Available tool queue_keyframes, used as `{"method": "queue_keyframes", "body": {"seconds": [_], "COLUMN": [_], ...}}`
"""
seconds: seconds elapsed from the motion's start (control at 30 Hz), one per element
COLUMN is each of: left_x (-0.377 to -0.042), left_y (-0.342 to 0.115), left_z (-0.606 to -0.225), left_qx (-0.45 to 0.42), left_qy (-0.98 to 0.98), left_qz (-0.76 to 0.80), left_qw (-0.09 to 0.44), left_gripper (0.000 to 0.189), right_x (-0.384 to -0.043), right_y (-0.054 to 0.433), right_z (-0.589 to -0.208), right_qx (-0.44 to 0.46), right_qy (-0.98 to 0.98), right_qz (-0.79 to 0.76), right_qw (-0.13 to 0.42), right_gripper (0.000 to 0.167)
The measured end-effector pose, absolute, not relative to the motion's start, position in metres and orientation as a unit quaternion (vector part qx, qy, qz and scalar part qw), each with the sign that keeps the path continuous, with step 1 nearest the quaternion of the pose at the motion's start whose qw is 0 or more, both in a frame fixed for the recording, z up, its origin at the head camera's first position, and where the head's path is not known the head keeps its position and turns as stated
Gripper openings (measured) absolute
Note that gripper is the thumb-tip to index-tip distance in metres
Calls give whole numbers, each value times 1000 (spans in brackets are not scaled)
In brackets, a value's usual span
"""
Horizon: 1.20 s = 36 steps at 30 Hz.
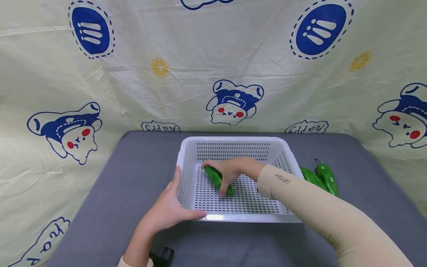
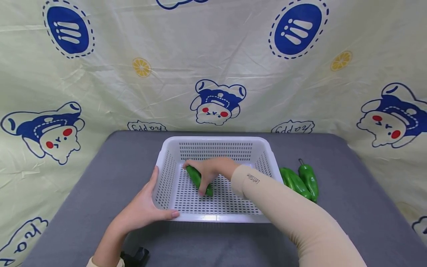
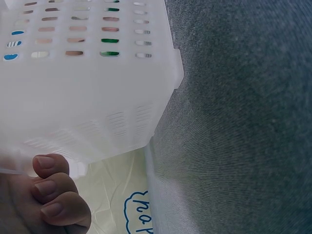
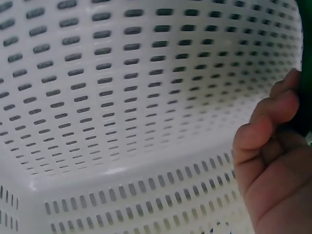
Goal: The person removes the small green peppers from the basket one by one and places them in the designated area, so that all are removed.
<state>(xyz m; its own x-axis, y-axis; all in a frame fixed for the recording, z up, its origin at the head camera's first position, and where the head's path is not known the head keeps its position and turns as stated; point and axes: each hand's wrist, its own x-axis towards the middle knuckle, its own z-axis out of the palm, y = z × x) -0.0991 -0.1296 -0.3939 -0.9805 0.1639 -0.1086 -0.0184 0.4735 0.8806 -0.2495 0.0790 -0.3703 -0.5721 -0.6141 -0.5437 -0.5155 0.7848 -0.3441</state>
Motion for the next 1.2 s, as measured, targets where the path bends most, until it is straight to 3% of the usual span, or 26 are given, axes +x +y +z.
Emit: {"method": "queue_keyframes", "body": {"seconds": [0.4, 0.73, 0.97, 1.2], "left_x": [-99, -99, -100, -100], "left_y": [-128, -128, -129, -129], "left_z": [-393, -395, -395, -393], "left_qx": [56, 57, 57, 59], "left_qy": [847, 852, 859, 866], "left_qz": [522, 515, 504, 491], "left_qw": [80, 73, 69, 74], "left_gripper": [143, 146, 146, 146], "right_x": [-237, -230, -220, -208], "right_y": [124, 200, 264, 338], "right_z": [-327, -291, -287, -300], "right_qx": [-327, -276, -227, -181], "right_qy": [855, 860, 841, 878], "right_qz": [-228, -294, -372, -347], "right_qw": [332, 311, 321, 276], "right_gripper": [98, 101, 100, 102]}}
